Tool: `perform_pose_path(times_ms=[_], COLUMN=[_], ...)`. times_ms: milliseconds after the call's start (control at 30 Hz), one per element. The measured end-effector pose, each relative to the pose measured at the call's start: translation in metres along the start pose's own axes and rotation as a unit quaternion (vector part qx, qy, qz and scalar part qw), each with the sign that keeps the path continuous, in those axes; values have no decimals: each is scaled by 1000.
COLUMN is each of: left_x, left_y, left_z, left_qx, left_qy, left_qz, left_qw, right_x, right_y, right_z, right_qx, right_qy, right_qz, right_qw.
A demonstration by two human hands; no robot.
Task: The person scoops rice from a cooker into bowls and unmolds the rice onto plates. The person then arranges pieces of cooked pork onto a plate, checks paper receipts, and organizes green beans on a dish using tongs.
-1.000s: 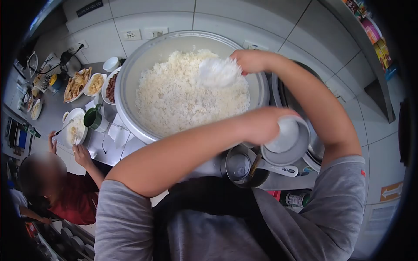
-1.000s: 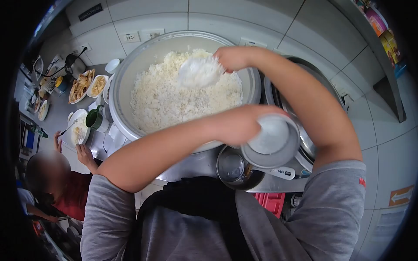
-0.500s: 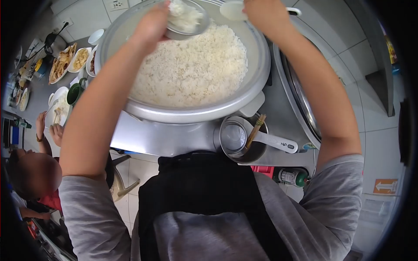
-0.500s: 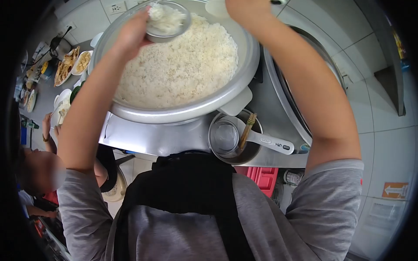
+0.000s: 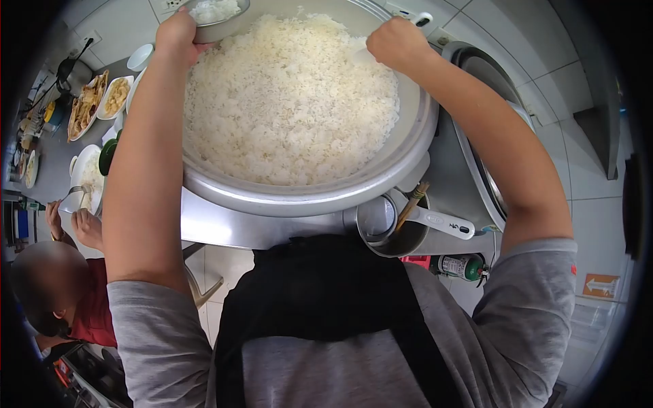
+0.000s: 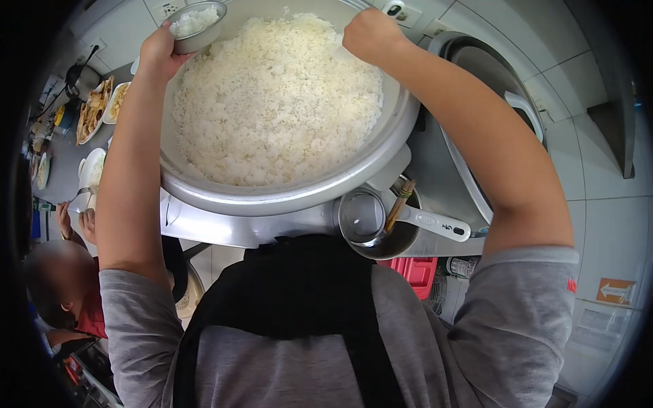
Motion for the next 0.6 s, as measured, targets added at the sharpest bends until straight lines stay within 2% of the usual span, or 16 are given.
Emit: perform_pose_path(times_ms=[67, 167, 233, 400, 467, 567, 600], left_x=[-9, -2, 48, 55, 58, 58, 57], left_y=[-1, 4, 33, 36, 36, 44, 45], left_z=[0, -7, 13, 14, 17, 16, 15], left_qx=[32, 44, 144, 146, 150, 121, 96], left_qy=[-2, -37, -6, -7, 5, 3, 11], left_qz=[-8, -24, -63, -64, -60, -109, -97], left_qw=[999, 998, 988, 987, 987, 987, 991], right_x=[8, 23, 35, 56, 56, 54, 53], right_y=[-6, -18, -33, -71, -79, -78, -78], right_z=[-4, -27, -42, -69, -82, -88, -86], right_qx=[52, 46, 33, 5, -25, -70, -128], right_qy=[46, 13, -3, -64, -76, -119, -120], right_qz=[-58, -101, -127, -208, -210, -222, -204], right_qw=[996, 994, 991, 976, 974, 965, 963])
Point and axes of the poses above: each hand's wrist, its own x-axis away from the middle knuckle, its own y-axis out of the palm, z = x × y, the point moved 9 cm from there along -x, towards the middle knuckle, and after that the axes turned 8 degrees about -y, right-handed, at the moved point
